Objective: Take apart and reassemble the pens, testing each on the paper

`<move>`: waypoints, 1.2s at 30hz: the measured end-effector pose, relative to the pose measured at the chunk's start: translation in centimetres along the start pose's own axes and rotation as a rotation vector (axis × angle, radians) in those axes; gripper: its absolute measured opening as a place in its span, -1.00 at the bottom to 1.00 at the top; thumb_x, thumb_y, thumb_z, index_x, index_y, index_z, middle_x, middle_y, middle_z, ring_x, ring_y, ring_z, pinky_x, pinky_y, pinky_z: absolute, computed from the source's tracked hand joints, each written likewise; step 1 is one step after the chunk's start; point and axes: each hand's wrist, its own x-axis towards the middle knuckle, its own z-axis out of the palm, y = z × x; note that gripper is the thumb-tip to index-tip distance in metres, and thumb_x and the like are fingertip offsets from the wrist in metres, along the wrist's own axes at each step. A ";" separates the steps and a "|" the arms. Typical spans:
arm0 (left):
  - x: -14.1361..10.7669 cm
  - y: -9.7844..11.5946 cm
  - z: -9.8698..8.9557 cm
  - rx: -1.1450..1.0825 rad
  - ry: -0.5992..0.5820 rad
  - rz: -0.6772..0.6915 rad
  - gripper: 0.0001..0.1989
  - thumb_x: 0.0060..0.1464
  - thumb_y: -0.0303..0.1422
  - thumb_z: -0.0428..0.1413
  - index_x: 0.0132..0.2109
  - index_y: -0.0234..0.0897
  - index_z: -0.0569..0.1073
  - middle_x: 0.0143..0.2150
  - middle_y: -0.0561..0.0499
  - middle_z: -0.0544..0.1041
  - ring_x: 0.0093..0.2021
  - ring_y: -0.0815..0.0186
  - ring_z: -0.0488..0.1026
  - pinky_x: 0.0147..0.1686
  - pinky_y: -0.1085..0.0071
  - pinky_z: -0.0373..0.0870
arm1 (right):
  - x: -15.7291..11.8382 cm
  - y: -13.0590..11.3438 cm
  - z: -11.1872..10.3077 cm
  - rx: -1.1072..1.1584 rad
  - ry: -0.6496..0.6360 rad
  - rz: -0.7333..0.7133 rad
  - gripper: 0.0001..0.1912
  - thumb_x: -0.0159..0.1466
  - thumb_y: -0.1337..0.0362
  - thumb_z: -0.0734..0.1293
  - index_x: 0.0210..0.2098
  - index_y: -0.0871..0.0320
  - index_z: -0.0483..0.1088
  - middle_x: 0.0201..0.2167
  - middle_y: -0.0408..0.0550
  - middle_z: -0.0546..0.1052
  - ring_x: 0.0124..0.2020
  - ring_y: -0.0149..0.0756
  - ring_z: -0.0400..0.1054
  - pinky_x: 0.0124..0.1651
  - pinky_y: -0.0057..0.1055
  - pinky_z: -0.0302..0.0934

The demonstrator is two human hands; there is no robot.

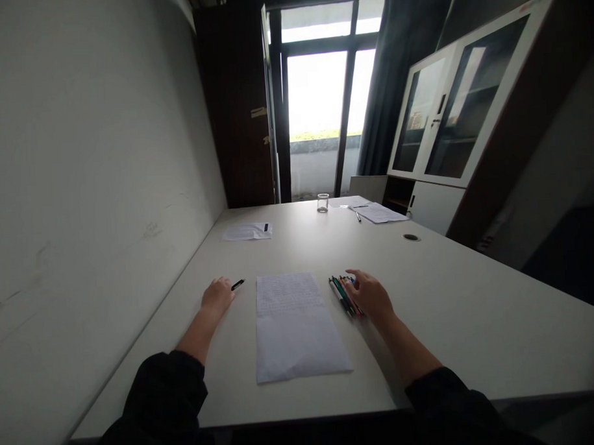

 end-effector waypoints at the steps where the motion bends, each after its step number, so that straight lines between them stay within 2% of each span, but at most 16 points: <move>1: 0.0 0.3 -0.3 -0.033 0.018 0.002 -0.94 0.00 -0.47 0.12 -0.32 -0.33 0.48 -0.23 -0.17 0.51 -0.17 0.14 0.46 -0.14 0.31 0.34 | 0.0 -0.3 -0.1 0.016 0.007 -0.015 -0.66 0.26 0.19 0.23 -0.05 0.18 0.46 -0.41 -0.02 0.51 -0.37 -0.23 0.37 -0.20 -0.34 0.22; 6: -0.2 2.8 -1.7 -0.267 0.108 0.027 -0.87 0.08 -0.31 0.08 -0.24 -0.27 0.41 -0.27 -0.03 0.53 -0.25 0.28 0.49 -0.22 0.41 0.37 | -0.1 -3.5 -0.5 0.168 -0.039 -0.201 -0.75 0.33 0.25 0.18 -0.23 0.15 0.50 -0.32 0.01 0.55 -0.23 -0.21 0.39 -0.07 -0.32 0.20; 9: -0.9 5.2 -1.5 -0.957 0.095 -0.044 -0.82 0.04 -0.26 0.12 -0.27 -0.28 0.38 -0.43 0.05 0.49 -0.43 0.31 0.48 -0.38 0.41 0.37 | -0.4 -6.8 -0.3 0.301 -0.082 -0.259 -0.70 0.39 0.24 0.14 -0.26 0.14 0.50 -0.34 -0.02 0.55 -0.24 -0.24 0.40 -0.07 -0.33 0.21; 11: -1.6 6.7 -0.9 -1.314 0.025 -0.049 -0.78 0.00 -0.25 0.17 -0.27 -0.30 0.37 -0.40 0.05 0.48 -0.44 0.35 0.47 -0.40 0.43 0.37 | -0.8 -9.2 0.3 0.398 -0.136 -0.289 -0.68 0.41 0.21 0.13 -0.21 0.14 0.50 -0.34 -0.03 0.55 -0.24 -0.26 0.41 -0.10 -0.36 0.22; 13: -2.4 8.0 -0.3 -1.556 -0.034 -0.058 -0.75 -0.02 -0.27 0.21 -0.24 -0.31 0.38 -0.33 0.03 0.49 -0.40 0.39 0.48 -0.33 0.43 0.39 | -1.4 -11.4 1.1 0.483 -0.201 -0.309 -0.70 0.41 0.19 0.14 -0.11 0.12 0.48 -0.27 -0.02 0.55 -0.23 -0.28 0.42 -0.12 -0.38 0.24; 16: -3.6 9.1 0.5 -1.773 -0.101 -0.052 -0.74 -0.01 -0.30 0.24 -0.21 -0.31 0.38 -0.27 0.00 0.49 -0.33 0.38 0.50 -0.24 0.43 0.40 | -2.3 -13.9 2.4 0.543 -0.303 -0.310 -0.72 0.38 0.17 0.22 0.01 0.09 0.42 -0.20 -0.02 0.55 -0.19 -0.27 0.42 -0.12 -0.39 0.25; 19: -4.5 9.4 0.7 -1.824 -0.168 -0.019 -0.75 0.02 -0.32 0.23 -0.20 -0.30 0.36 -0.25 -0.01 0.50 -0.30 0.36 0.52 -0.21 0.41 0.41 | -2.8 -14.9 3.4 0.557 -0.326 -0.302 -0.81 0.35 0.23 0.26 -0.11 0.09 0.47 -0.25 -0.04 0.57 -0.23 -0.28 0.43 -0.14 -0.39 0.25; 21: -4.9 9.4 0.6 -1.806 -0.166 -0.003 -0.71 0.02 -0.32 0.24 -0.14 -0.27 0.34 -0.23 0.00 0.49 -0.28 0.34 0.52 -0.25 0.42 0.41 | -2.9 -14.8 3.8 0.577 -0.322 -0.285 -0.84 0.34 0.27 0.27 -0.17 0.10 0.49 -0.32 -0.07 0.57 -0.29 -0.30 0.43 -0.18 -0.42 0.24; 25: -5.1 8.9 0.4 -1.696 -0.031 0.010 -0.52 -0.01 -0.31 0.28 0.03 -0.17 0.28 -0.23 0.06 0.48 -0.34 0.38 0.52 -0.34 0.47 0.38 | -2.8 -14.1 3.9 0.609 -0.321 -0.248 -0.85 0.32 0.29 0.30 -0.21 0.10 0.52 -0.40 -0.12 0.56 -0.36 -0.33 0.43 -0.23 -0.45 0.24; 29: -4.8 7.9 0.8 -1.519 0.061 0.086 -0.57 -0.01 -0.25 0.27 -0.01 -0.21 0.35 -0.27 0.05 0.48 -0.43 0.39 0.49 -0.40 0.45 0.39 | -2.9 -13.5 4.1 0.604 -0.316 -0.232 -0.82 0.32 0.27 0.29 -0.17 0.09 0.54 -0.41 -0.11 0.55 -0.40 -0.35 0.42 -0.25 -0.46 0.24; 34: -4.7 6.9 1.9 -1.303 -0.029 0.163 -0.63 -0.03 -0.19 0.28 -0.10 -0.27 0.46 -0.40 0.06 0.48 -0.51 0.39 0.45 -0.49 0.46 0.38 | -3.0 -13.2 4.2 0.520 -0.311 -0.269 -0.83 0.32 0.28 0.30 -0.20 0.07 0.56 -0.43 -0.10 0.52 -0.41 -0.34 0.39 -0.26 -0.46 0.23; 36: -4.8 6.7 1.8 -1.227 -0.020 0.190 -0.66 -0.03 -0.18 0.28 -0.14 -0.27 0.51 -0.41 0.05 0.48 -0.53 0.40 0.42 -0.49 0.46 0.38 | -2.8 -13.0 4.0 0.490 -0.291 -0.307 -0.83 0.32 0.28 0.31 -0.18 0.07 0.55 -0.42 -0.09 0.52 -0.36 -0.32 0.39 -0.22 -0.44 0.23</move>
